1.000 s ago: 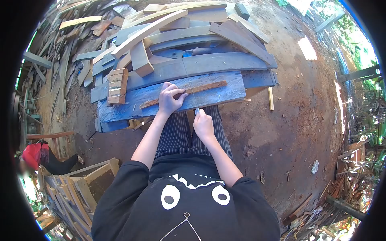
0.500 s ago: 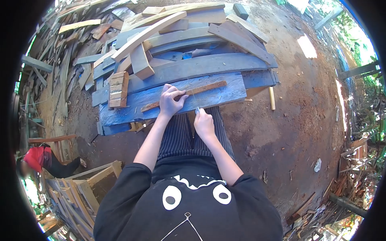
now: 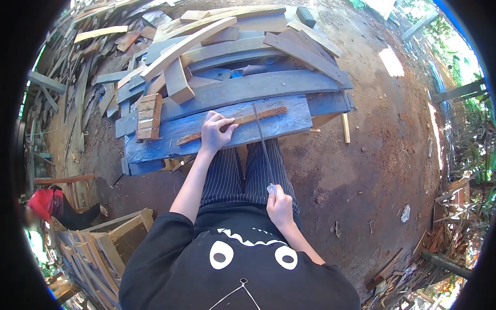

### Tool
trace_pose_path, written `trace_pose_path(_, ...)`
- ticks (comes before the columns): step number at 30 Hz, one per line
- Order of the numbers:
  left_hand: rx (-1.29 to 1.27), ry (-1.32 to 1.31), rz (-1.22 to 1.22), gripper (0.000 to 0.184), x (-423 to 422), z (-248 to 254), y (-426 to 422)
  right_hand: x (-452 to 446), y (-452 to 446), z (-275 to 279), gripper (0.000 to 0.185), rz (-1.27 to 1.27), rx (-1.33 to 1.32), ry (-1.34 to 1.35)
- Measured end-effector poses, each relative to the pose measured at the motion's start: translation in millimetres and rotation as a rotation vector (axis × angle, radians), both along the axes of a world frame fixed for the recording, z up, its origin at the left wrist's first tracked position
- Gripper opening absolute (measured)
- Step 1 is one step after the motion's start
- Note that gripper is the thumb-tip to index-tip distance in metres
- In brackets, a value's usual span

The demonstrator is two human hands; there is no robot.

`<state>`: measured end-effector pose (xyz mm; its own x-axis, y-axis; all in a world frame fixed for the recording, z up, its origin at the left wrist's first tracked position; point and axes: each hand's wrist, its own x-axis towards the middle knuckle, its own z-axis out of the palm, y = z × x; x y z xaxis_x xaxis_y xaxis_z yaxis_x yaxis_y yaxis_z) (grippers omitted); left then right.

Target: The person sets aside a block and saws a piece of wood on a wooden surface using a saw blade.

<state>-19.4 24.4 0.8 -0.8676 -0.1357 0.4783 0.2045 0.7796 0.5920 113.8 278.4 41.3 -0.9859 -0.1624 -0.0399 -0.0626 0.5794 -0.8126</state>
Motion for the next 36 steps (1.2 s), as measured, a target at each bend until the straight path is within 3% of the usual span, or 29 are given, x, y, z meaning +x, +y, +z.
trace_pose_path(11, -0.057, 0.080, -0.017, 0.010, -3, 7, -1, -32, -17, -17, 0.016, 0.113, 0.106, -0.034)
trace_pose_path(36, -0.042, 0.038, 0.008, 0.013, -5, -2, -3, -32, -19, -8, 0.018, 0.094, 0.095, -0.117)
